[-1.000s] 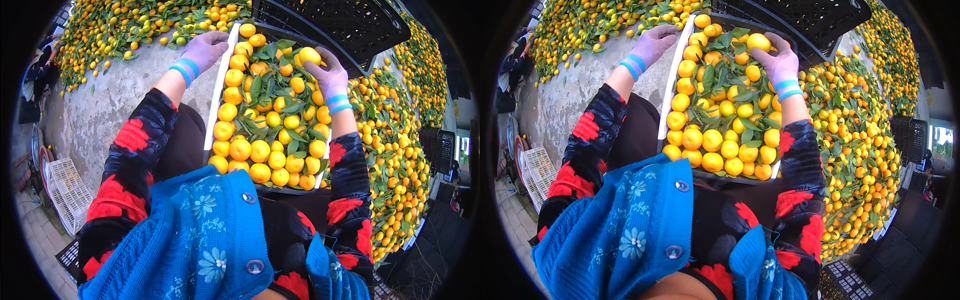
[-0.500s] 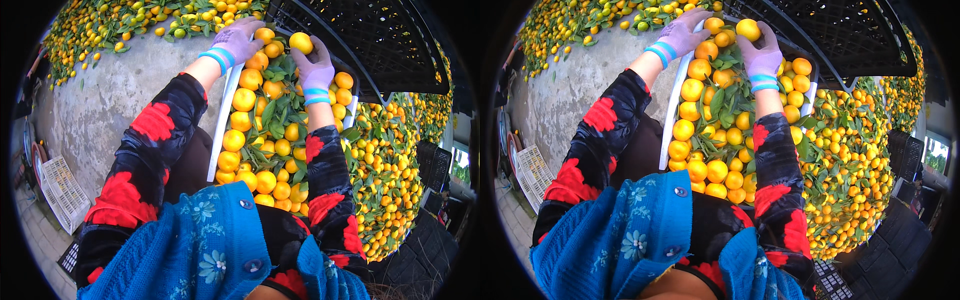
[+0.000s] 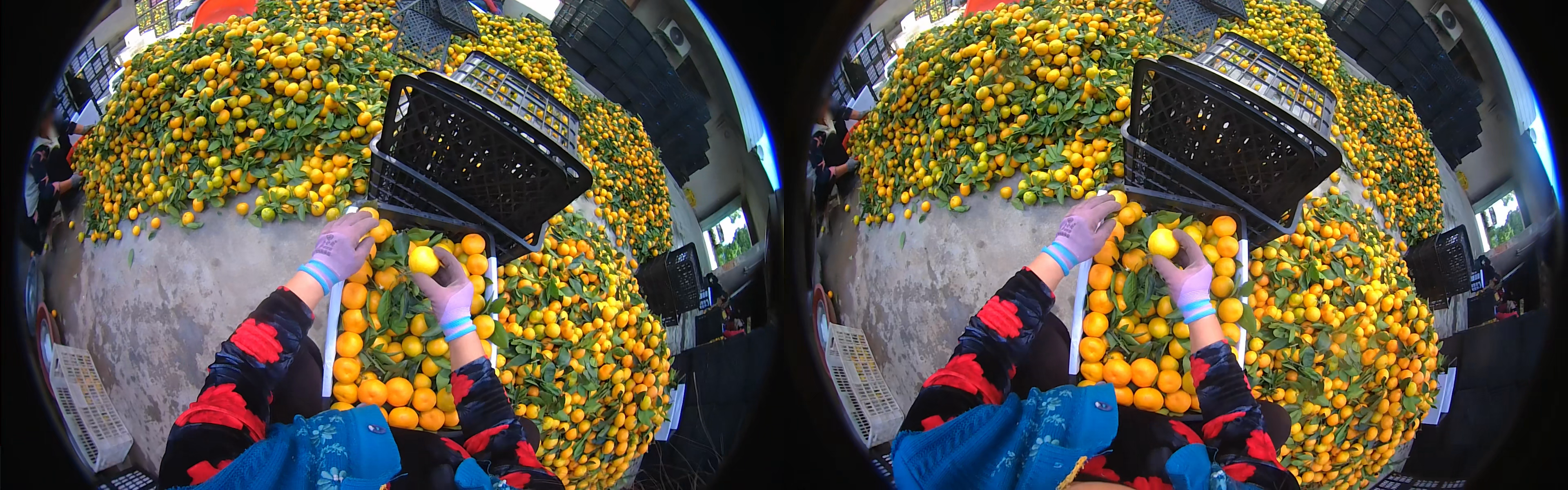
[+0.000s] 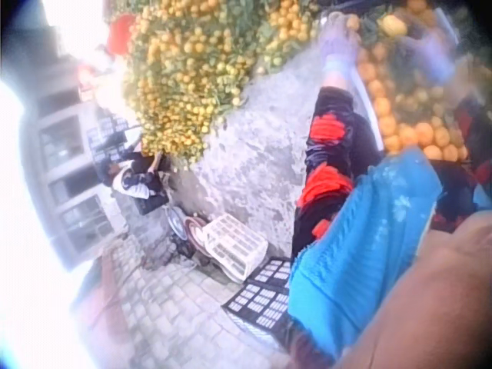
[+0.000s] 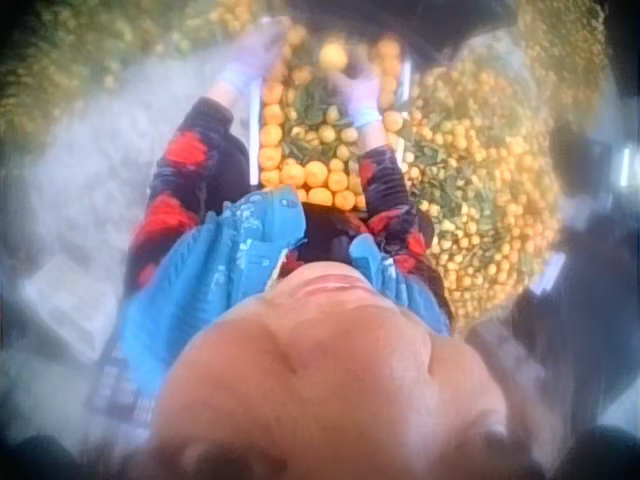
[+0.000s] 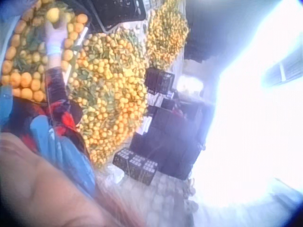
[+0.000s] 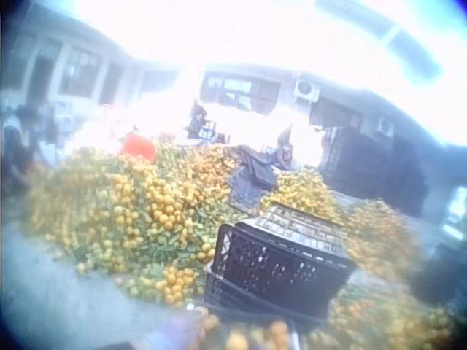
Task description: The person sits on the ground and sorts oranges from a large pile into a white crate. They pick oranges by hand, place them into the crate, and occasionally adjust the arrangement. The person also picks up a fallen orange from the floor and adds it to the crate.
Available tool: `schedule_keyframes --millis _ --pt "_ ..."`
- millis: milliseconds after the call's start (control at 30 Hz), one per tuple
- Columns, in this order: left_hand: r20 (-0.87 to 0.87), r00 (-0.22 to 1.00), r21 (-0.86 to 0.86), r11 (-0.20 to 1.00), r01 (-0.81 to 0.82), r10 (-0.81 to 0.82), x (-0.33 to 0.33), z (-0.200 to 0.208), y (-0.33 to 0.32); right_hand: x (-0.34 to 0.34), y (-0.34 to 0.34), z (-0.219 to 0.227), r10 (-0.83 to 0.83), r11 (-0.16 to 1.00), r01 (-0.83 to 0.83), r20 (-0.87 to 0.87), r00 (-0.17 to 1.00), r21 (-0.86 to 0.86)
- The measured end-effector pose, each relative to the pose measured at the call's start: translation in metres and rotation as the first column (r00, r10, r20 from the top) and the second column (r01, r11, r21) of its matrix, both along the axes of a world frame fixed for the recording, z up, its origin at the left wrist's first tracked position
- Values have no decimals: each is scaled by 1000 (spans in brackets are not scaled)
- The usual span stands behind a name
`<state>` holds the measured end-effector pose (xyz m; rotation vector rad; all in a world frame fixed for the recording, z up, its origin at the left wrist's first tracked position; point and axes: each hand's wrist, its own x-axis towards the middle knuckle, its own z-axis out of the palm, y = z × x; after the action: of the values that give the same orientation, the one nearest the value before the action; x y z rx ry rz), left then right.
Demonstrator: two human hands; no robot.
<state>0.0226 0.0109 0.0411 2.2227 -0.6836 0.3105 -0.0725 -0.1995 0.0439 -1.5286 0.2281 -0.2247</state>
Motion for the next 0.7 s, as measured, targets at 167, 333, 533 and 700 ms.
schedule_keyframes --millis 167,333,533,700 --pt "-47 989 -210 969 126 -139 -31 13 14 -67 -12 23 -73 994 74 -8 997 82" --pt "-437 885 -266 963 45 -162 -92 15 33 -135 -22 4 32 999 -32 -71 997 5" --pt "-547 820 -68 985 155 -167 -159 18 32 -156 21 -41 184 967 -197 -95 978 -164" --pt "-511 844 1 982 191 -164 -173 10 42 -138 50 -42 238 901 -285 -176 955 -328"
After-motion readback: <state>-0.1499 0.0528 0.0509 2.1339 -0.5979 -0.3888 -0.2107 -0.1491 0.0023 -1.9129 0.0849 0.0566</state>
